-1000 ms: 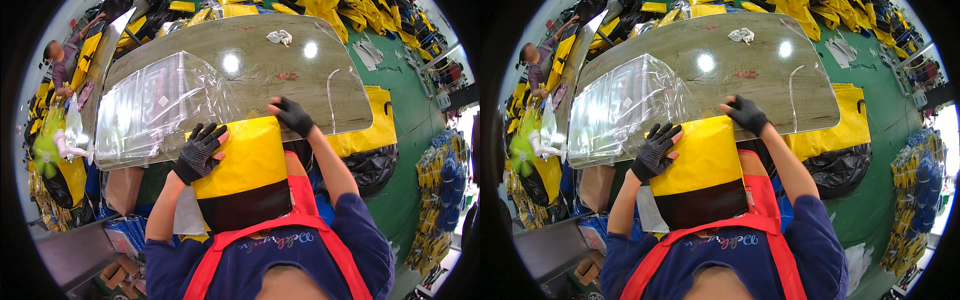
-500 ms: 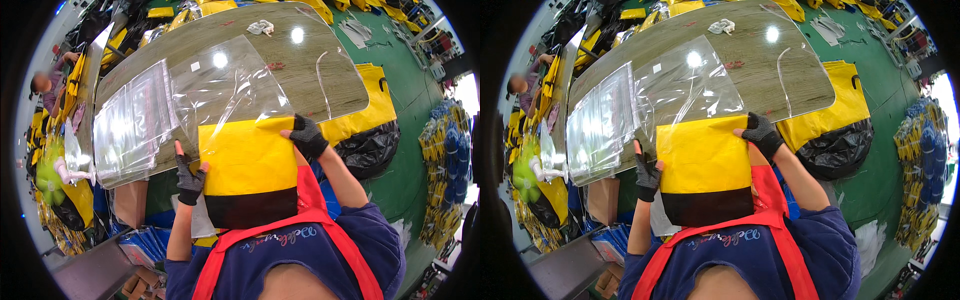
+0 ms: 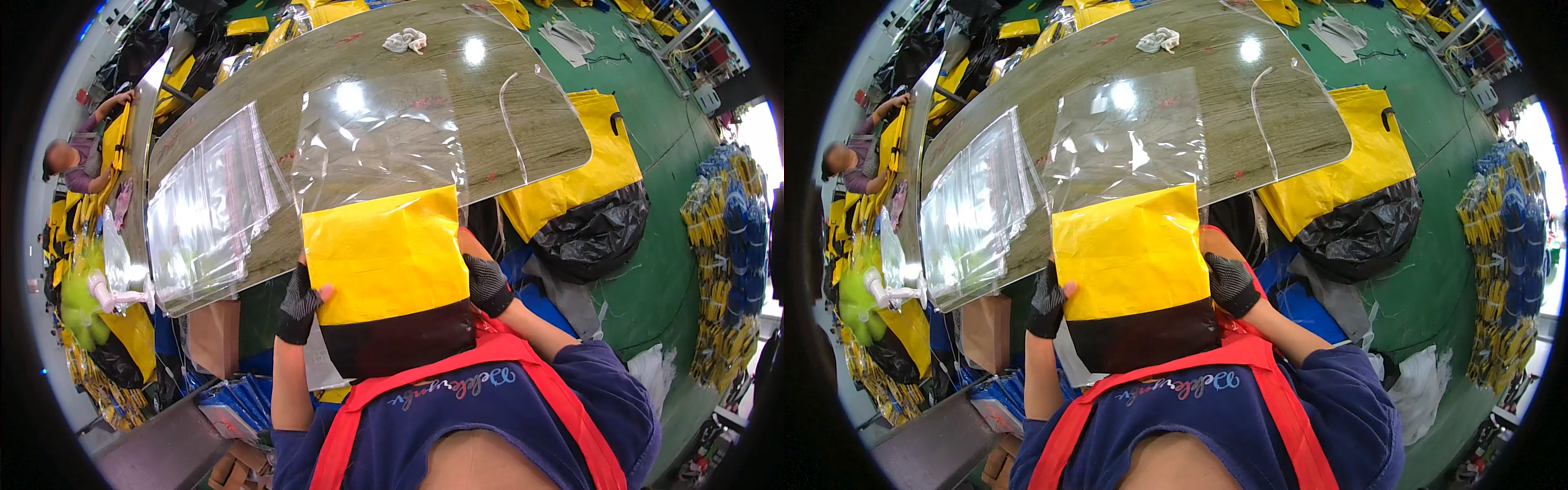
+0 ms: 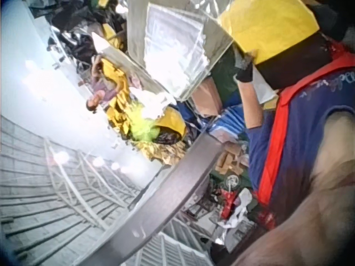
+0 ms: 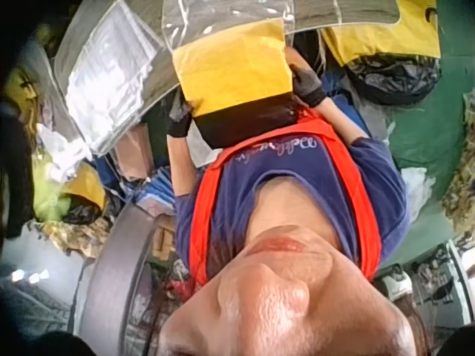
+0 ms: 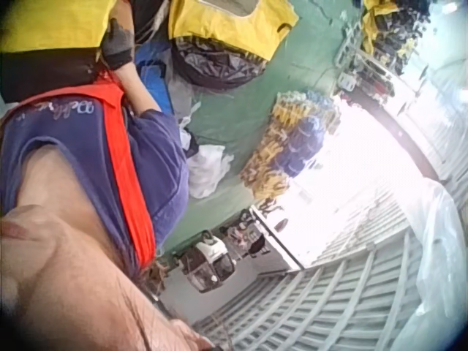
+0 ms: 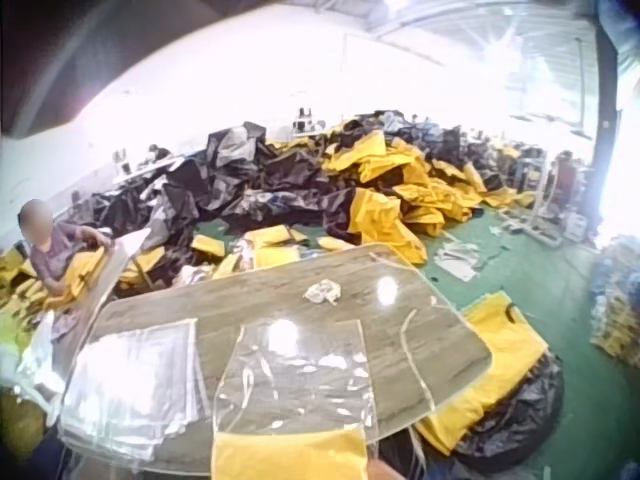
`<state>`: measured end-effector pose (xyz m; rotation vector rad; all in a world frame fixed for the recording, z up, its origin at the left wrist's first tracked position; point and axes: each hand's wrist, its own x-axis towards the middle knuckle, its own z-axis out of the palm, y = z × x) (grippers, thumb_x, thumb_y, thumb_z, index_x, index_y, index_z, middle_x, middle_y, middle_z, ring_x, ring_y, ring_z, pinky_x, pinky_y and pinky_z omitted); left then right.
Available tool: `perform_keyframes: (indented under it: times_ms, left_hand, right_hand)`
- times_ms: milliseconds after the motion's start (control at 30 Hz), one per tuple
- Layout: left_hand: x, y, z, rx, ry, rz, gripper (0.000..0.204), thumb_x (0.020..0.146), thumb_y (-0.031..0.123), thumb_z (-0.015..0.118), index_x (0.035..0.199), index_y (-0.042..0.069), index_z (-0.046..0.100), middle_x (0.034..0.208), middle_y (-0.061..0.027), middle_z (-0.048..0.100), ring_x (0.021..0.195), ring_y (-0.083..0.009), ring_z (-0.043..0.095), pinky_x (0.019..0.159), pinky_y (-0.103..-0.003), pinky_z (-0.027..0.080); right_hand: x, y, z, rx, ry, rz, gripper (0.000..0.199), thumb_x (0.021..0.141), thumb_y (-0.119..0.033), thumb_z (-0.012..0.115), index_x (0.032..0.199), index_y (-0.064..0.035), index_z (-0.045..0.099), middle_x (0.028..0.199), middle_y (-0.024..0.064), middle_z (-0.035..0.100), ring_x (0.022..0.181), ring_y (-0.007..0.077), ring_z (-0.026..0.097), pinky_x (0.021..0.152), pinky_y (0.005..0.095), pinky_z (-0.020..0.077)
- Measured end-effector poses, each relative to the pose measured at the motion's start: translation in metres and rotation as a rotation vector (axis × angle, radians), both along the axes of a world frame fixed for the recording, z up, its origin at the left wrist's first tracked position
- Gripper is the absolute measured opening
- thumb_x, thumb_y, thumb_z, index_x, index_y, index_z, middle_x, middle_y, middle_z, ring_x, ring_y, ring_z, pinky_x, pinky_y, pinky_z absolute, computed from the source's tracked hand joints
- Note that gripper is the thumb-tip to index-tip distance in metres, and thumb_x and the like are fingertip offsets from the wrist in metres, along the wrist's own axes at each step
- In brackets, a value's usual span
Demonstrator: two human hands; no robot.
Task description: The person repeatedly places yellow and blue plastic bags into clear plastic sleeves on a table, folds the sleeves, and stacks them. The person handles the bags one at a time and continues the cycle throughout the clip.
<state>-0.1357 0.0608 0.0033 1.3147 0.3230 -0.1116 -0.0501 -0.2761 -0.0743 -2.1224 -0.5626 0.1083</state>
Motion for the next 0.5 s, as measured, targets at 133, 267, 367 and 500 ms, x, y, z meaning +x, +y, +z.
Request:
perform_keyframes:
  times_ms: [133,267,367,500]
  left_hand:
    - [-0.037,-0.027,-0.02,0.029,0.166,0.123,0.054,0.08,0.026,0.074,0.122,-0.001,0.055,0.111,-0.0085,0.064,0.099,-0.0183,0.06,0.088,-0.029,0.046]
    - [-0.06,-0.05,-0.017,0.602,0.426,0.131,0.041,0.089,0.033,0.063,0.111,-0.002,0.063,0.1,-0.0075,0.068,0.09,-0.0188,0.064,0.082,-0.031,0.048]
    - [-0.067,-0.006,-0.051,0.393,0.153,-0.031,0.05,0.094,0.043,0.052,0.119,0.0,0.057,0.11,-0.0103,0.065,0.1,-0.0185,0.06,0.088,-0.032,0.045]
    - [-0.007,0.012,-0.035,0.206,0.169,0.04,0.053,0.092,0.045,0.054,0.121,0.001,0.055,0.109,-0.007,0.064,0.098,-0.019,0.059,0.084,-0.03,0.046]
  right_hand:
    - [0.022,-0.002,0.042,0.129,0.259,-0.18,0.023,0.088,-0.015,0.057,0.098,0.0042,0.062,0.082,0.0273,0.062,0.079,0.042,0.062,0.067,0.0424,0.0502]
    - [0.011,-0.038,0.02,-0.157,0.269,0.237,0.031,0.091,-0.028,0.057,0.101,0.0016,0.06,0.083,0.0246,0.061,0.074,0.0406,0.06,0.067,0.0383,0.0489]
    - [0.06,-0.05,0.059,-0.306,0.754,0.561,0.042,0.091,-0.035,0.058,0.114,0.0013,0.058,0.096,0.015,0.064,0.095,0.0201,0.062,0.085,0.0327,0.0478]
    - [0.075,-0.017,0.043,0.494,1.064,0.229,0.046,0.089,-0.034,0.063,0.118,0.001,0.058,0.105,0.0064,0.064,0.096,0.0138,0.059,0.086,0.0286,0.0465]
